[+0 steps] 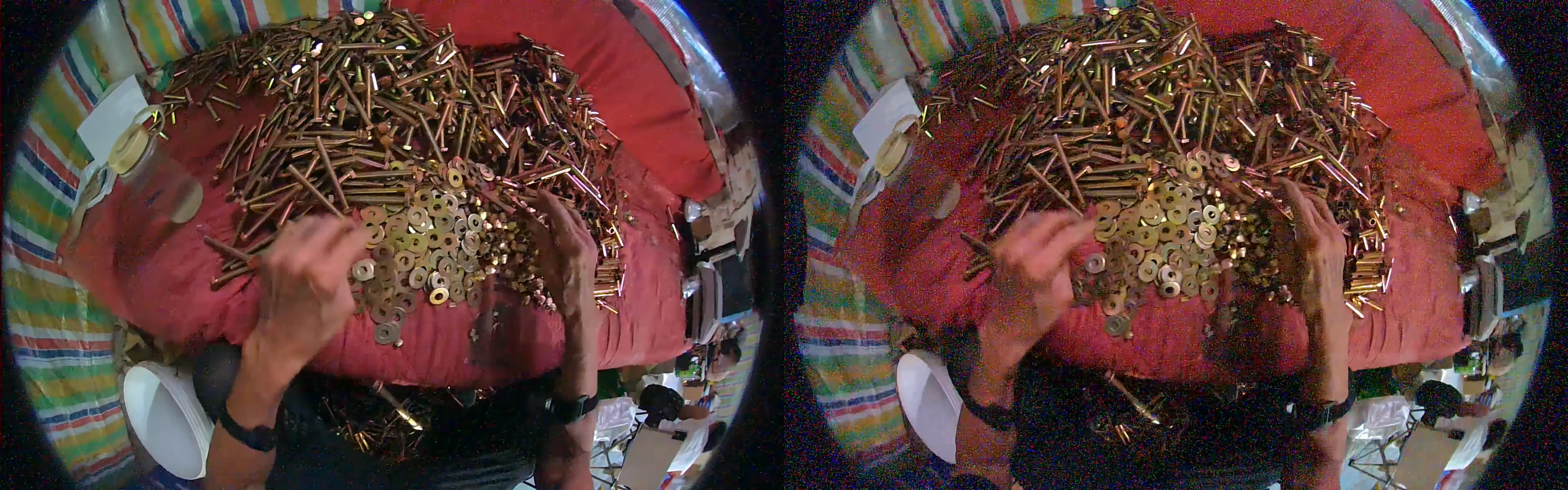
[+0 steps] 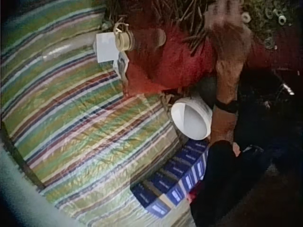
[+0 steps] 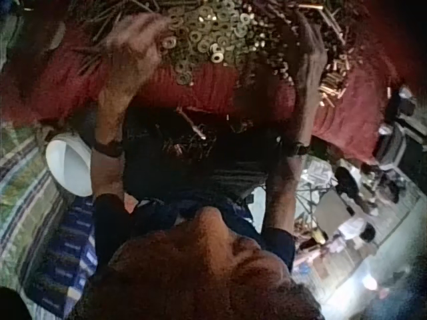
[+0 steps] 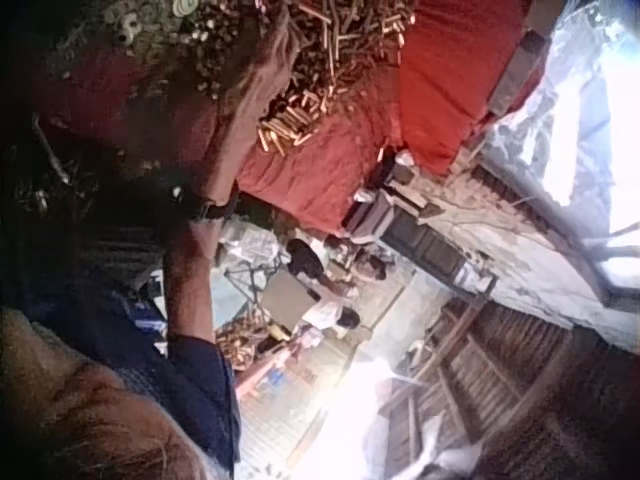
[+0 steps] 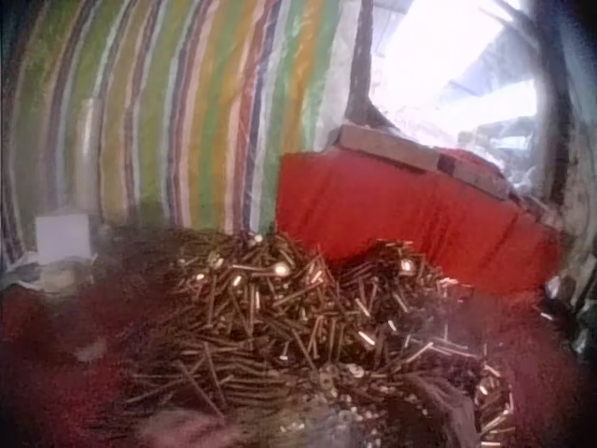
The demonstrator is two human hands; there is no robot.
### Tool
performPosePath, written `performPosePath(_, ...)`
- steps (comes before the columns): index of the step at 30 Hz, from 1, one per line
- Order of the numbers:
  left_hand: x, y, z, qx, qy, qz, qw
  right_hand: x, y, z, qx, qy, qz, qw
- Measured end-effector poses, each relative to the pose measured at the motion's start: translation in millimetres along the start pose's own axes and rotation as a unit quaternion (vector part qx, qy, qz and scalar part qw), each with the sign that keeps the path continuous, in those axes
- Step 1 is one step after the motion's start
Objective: The person sits on the floor and repeatedly picks up metal rods and washers from a large pile on a red cloth. They insert washers onto the rods by hand and place the assembled pieces back onto the pile. The process continues throughout the clip with no visible final destination for the assembled items.
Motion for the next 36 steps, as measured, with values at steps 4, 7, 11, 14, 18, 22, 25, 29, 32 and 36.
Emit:
performPosePath(4,5.2,13.9,25.0,0.084,0.003,0.013,0.996,0.0,23.6,-21.0,-0.054,-0.054,0.027,0.997)
performPosePath(7,5.3,26.0,31.1,0.06,-0.01,0.015,0.998,2.3,26.3,-20.0,-0.036,-0.068,-0.014,0.997)
performPosePath(11,5.9,35.1,39.4,0.048,-0.012,-0.035,0.998,4.5,18.4,-14.7,-0.001,-0.028,-0.079,0.996)
performPosePath(14,6.7,37.8,43.2,0.045,-0.015,-0.038,0.998,-0.5,10.3,-5.4,0.049,0.035,-0.126,0.99)
performPosePath(18,12.8,31.2,36.2,0.061,-0.004,-0.064,0.996,-22.7,2.2,27.2,0.311,0.157,-0.063,0.935)
performPosePath(22,16.2,15.5,10.3,-0.065,-0.046,-0.106,0.991,-49.7,4.6,71.3,0.303,0.156,0.164,0.926)
performPosePath(25,11.4,5.3,-5.8,-0.405,-0.237,-0.043,0.882,-51.8,18.6,88.2,0.168,-0.019,0.157,0.973)
performPosePath(29,4.0,-0.5,-13.3,-0.592,-0.386,0.052,0.706,-47.5,31.5,88.9,0.133,-0.073,0.108,0.983)
performPosePath(32,-3.0,-3.3,-15.6,-0.61,-0.424,0.112,0.66,-46.8,29.3,85.8,0.148,-0.055,0.14,0.978)
performPosePath(36,-10.5,0.4,-22.5,-0.586,-0.423,0.152,0.674,-45.7,22.9,84.2,0.291,0.122,0.148,0.937)
Point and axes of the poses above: each hand's wrist, its own x-axis towards the middle knuckle, its own y-axis out of the palm, z = x × y, the point moved 1 cm from there along x, towards the middle knuckle, and after that the axes turned 3 degrees about -y, right-handed, at the moved point
